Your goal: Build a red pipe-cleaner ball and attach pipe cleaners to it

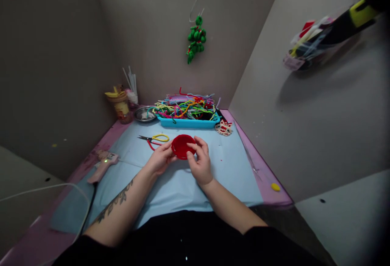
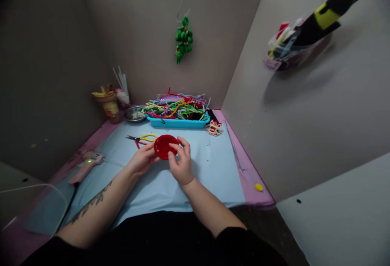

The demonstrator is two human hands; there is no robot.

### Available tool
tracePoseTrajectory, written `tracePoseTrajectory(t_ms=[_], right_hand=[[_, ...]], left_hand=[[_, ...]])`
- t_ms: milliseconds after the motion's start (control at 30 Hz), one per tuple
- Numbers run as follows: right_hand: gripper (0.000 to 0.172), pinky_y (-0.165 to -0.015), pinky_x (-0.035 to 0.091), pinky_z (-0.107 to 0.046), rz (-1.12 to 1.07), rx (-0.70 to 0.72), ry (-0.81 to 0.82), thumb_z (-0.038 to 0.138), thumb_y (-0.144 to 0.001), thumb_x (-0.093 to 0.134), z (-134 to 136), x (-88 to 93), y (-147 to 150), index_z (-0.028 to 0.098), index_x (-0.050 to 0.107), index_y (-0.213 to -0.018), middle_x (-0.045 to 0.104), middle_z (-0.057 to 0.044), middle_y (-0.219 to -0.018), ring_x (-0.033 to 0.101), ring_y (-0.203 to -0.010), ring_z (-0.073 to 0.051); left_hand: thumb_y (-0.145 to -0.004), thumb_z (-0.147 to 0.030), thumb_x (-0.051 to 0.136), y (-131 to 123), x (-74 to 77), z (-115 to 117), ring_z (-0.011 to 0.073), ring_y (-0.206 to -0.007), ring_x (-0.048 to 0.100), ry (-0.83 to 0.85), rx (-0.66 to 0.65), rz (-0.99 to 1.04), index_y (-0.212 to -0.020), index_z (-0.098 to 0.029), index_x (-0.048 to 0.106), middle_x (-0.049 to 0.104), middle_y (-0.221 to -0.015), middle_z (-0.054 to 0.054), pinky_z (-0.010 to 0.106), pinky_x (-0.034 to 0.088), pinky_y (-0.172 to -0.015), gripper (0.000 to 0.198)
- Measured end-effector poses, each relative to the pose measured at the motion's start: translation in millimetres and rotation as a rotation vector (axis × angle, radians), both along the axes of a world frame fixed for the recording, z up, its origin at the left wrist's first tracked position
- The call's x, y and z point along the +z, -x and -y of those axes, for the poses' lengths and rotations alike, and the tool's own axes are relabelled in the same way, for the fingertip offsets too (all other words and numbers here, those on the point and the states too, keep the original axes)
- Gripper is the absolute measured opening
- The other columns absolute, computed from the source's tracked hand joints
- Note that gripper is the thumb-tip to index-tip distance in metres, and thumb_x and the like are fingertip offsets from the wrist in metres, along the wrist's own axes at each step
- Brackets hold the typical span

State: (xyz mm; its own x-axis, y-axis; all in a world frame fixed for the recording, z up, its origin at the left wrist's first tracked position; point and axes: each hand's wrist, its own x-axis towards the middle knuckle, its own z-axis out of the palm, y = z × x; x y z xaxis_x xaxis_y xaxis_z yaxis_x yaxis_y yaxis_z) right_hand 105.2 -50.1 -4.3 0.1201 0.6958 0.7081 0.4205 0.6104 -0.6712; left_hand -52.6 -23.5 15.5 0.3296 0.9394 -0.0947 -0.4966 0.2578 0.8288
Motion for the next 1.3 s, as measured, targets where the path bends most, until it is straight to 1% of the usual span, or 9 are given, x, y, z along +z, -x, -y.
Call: tracePoseTrajectory(t_ms=[133, 333, 467, 600, 700, 900, 1133, 1200, 1300], right_hand=[[0.031, -0.103, 0.044, -0.046, 0.063, -0.022, -0.001, 0.019, -0.085, 0.053, -1.9, -1.4, 0.1, 0.021, 0.061, -0.115, 0.048, -0.013, -0.129, 0.049, -0.122, -0.025], [0.019, -0.101, 0.045, -0.046, -0.006, 0.020, 0.005, 0.015, -0.082, 0.055, -2.6, -6.9, 4.7, 0.021, 0.058, -0.099, 0.051, -0.012, -0.124, 0.051, -0.120, -0.024], [0.032, -0.088, 0.053, -0.038, -0.228, 0.071, 0.018, 0.013, -0.076, 0.058, -7.3, -14.2, 6.7, 0.022, 0.047, -0.105, 0.052, -0.011, -0.121, 0.058, -0.109, -0.020], [0.032, -0.081, 0.053, -0.035, -0.142, 0.099, 0.030, 0.010, -0.075, 0.054, -6.3, -10.2, 3.0, 0.021, 0.055, -0.105, 0.061, -0.007, -0.100, 0.061, -0.093, -0.019], [0.030, -0.081, 0.052, -0.035, -0.068, 0.068, -0.034, 0.011, -0.076, 0.052, -3.4, -3.4, 0.3, 0.021, 0.060, -0.103, 0.063, -0.006, -0.097, 0.061, -0.092, -0.020], [0.026, -0.081, 0.052, -0.037, -0.044, 0.046, -0.077, 0.013, -0.080, 0.051, -2.9, 0.9, 0.4, 0.023, 0.062, -0.101, 0.064, -0.006, -0.095, 0.062, -0.090, -0.020], [0.023, -0.081, 0.052, -0.037, -0.013, 0.068, -0.096, 0.014, -0.079, 0.051, 0.0, 2.7, -0.3, 0.022, 0.061, -0.098, 0.064, -0.006, -0.095, 0.061, -0.091, -0.021], [0.025, -0.082, 0.051, -0.037, -0.019, 0.094, -0.041, 0.013, -0.075, 0.052, -1.4, 0.6, 0.2, 0.021, 0.061, -0.097, 0.064, -0.006, -0.095, 0.061, -0.092, -0.021], [0.030, -0.076, 0.053, -0.035, -0.153, 0.127, 0.203, 0.015, -0.069, 0.055, -9.2, -6.5, 2.8, 0.020, 0.059, -0.098, 0.064, -0.005, -0.091, 0.063, -0.085, -0.020]], left_hand=[[-0.078, -0.037, 0.069, -1.4, -5.3, -0.5, 0.0202, -0.084, 0.068, -0.060, 0.000, -0.013, -0.110, -0.017, 0.068, 0.070, -0.110, 0.011, 0.028, 0.056, -0.068, 0.038], [-0.064, -0.012, 0.077, -3.7, -9.2, -0.7, 0.0269, -0.101, 0.064, -0.251, 0.080, -0.174, -0.102, -0.016, 0.072, 0.073, -0.101, 0.010, 0.032, 0.048, -0.090, 0.038], [-0.059, -0.006, 0.074, -1.7, -6.7, -1.1, 0.0267, -0.100, 0.064, -0.293, 0.245, -0.314, -0.095, -0.018, 0.074, 0.073, -0.098, 0.006, 0.037, 0.045, -0.095, 0.038], [-0.061, -0.007, 0.071, -0.6, -4.4, 3.5, 0.0231, -0.093, 0.063, -0.445, 0.368, -0.400, -0.089, -0.019, 0.074, 0.071, -0.096, 0.005, 0.035, 0.045, -0.093, 0.031], [-0.063, -0.010, 0.070, -0.7, -2.8, 7.4, 0.0225, -0.092, 0.062, -0.480, 0.407, -0.409, -0.086, -0.020, 0.074, 0.070, -0.094, 0.005, 0.034, 0.045, -0.092, 0.025], [-0.063, -0.009, 0.069, -0.6, 0.5, 10.5, 0.0231, -0.091, 0.061, -0.482, 0.397, -0.405, -0.085, -0.020, 0.074, 0.070, -0.092, 0.005, 0.035, 0.045, -0.091, 0.025], [-0.064, -0.011, 0.070, 2.5, -5.1, 8.7, 0.0233, -0.096, 0.060, -0.563, 0.372, -0.494, -0.091, -0.022, 0.074, 0.069, -0.097, 0.004, 0.033, 0.043, -0.094, 0.029], [-0.062, -0.010, 0.069, 1.7, -6.4, 6.2, 0.0231, -0.094, 0.061, -0.529, 0.320, -0.535, -0.091, -0.021, 0.073, 0.070, -0.095, 0.004, 0.034, 0.044, -0.092, 0.031], [-0.060, -0.008, 0.069, -1.9, -8.2, 1.4, 0.0219, -0.082, 0.064, -0.347, 0.175, -0.469, -0.088, -0.018, 0.072, 0.071, -0.086, 0.004, 0.034, 0.048, -0.083, 0.029]])
